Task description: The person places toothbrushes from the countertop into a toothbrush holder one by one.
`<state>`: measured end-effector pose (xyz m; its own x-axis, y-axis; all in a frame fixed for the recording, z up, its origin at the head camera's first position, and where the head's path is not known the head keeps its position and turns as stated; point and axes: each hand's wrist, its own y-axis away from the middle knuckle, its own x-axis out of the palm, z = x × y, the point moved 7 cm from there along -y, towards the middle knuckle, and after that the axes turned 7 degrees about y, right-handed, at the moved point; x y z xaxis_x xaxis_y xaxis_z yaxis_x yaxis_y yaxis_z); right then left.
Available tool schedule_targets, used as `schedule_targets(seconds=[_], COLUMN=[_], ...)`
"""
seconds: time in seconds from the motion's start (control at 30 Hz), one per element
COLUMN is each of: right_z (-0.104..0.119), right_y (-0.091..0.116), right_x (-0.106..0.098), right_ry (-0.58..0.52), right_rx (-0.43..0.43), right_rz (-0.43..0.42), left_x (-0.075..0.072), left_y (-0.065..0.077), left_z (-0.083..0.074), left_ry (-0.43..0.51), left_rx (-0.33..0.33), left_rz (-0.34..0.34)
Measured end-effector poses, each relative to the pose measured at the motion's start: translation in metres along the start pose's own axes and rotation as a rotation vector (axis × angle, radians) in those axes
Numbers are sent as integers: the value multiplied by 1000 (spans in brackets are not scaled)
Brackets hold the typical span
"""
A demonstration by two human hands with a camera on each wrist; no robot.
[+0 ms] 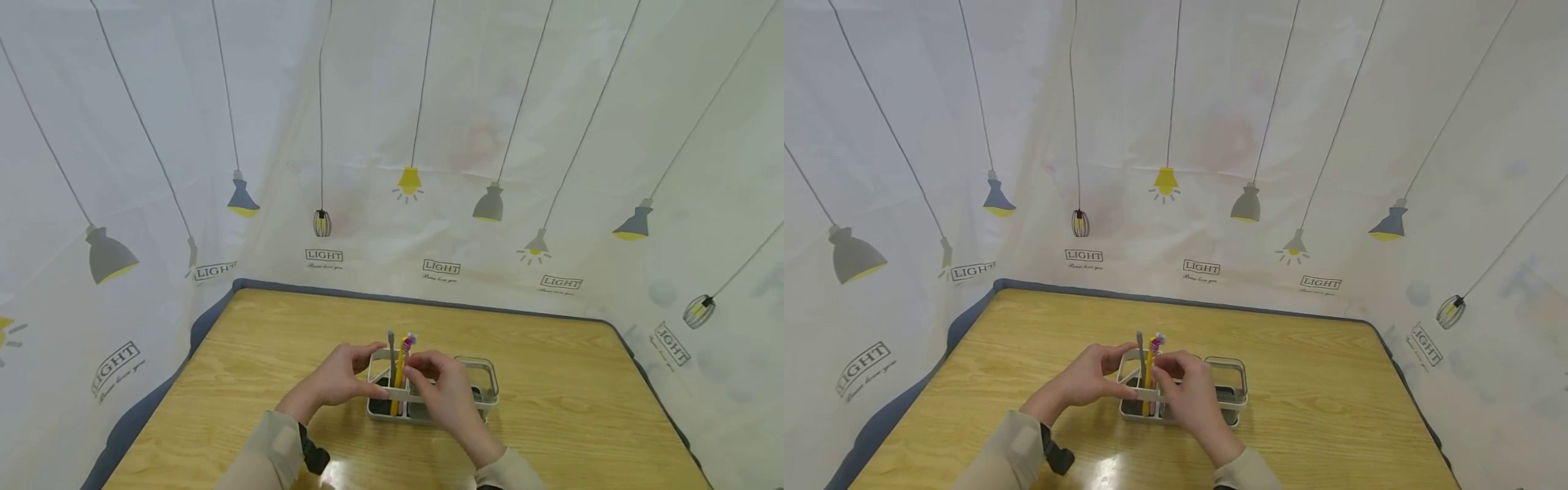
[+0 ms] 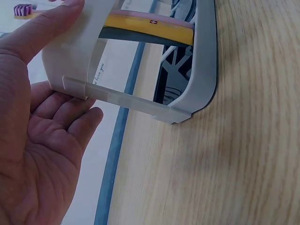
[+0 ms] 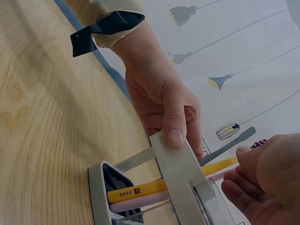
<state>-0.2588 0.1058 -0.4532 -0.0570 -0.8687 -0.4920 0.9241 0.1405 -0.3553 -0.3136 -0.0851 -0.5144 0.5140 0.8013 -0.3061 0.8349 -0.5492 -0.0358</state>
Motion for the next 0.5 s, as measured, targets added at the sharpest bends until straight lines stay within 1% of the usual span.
schedule_targets(seconds=[0.07,0.2,0.37,0.43,0.5], right_z=[-1,-3,-7,-11,-16], right_y=[0,0,-1,-2,-3], right_x=[-4,-12,-26,-34,-43], right_ry=[5,55,135,156,175], right_rx=[-7,-29,-68,-68,-56], right_rz=[-23,-65,-97,-110,-118], left_x=[0,-3,-10,-15,-20], left_y=[-1,-1,3,5,9], left_z=[0,1,2,0,-4], left_ry=[0,-24,-91,-108,-128], left_rx=[3,6,17,28,39], left_rz=[2,-1,-5,-12,-34])
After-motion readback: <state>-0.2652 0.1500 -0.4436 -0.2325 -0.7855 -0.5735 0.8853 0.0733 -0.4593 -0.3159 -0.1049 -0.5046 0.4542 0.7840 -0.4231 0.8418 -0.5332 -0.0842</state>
